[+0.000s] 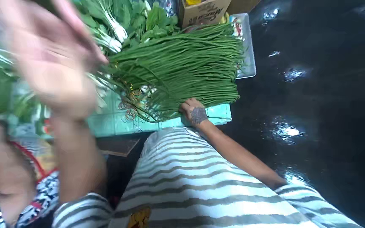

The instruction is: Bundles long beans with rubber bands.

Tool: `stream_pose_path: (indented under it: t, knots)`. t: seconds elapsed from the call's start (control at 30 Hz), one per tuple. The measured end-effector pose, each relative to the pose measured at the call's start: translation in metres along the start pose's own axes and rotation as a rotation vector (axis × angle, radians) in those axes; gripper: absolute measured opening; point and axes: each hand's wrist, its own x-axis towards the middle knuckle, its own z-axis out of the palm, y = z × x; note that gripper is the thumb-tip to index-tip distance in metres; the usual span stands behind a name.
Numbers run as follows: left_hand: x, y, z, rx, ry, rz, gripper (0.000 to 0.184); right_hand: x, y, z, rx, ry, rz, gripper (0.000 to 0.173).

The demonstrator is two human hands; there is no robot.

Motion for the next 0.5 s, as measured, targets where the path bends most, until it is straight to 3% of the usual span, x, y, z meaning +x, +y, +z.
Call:
stream_pose_path:
  t: [0.07, 0.17, 0.3, 0.43, 0.5]
  knots:
    - [-0.011, -0.02, 0.044, -0.155, -0.074, -0.13, 0.028, 0.01, -0.001, -0.015, 0.237, 0.046, 0.109, 0.022]
    - [-0.03, -0.05, 0.077, -0.303, -0.167, -0.327, 0.048, 0.02, 0.004, -0.047, 0.627, 0.153, 0.378, 0.022]
    - [-0.026, -0.058, 0.102, -0.239, -0.261, -0.326, 0.038, 0.021, 0.017, -0.098, 0.873, 0.408, 0.578, 0.042]
    - [-0.022, -0.061, 0.11, -0.132, -0.318, -0.258, 0.035, 0.013, 0.035, -0.159, 1.324, 0.649, 0.439, 0.023]
    - [-0.021, -0.062, 0.114, -0.099, -0.331, -0.244, 0.035, 0.013, 0.036, -0.19, 1.374, 0.724, 0.341, 0.028]
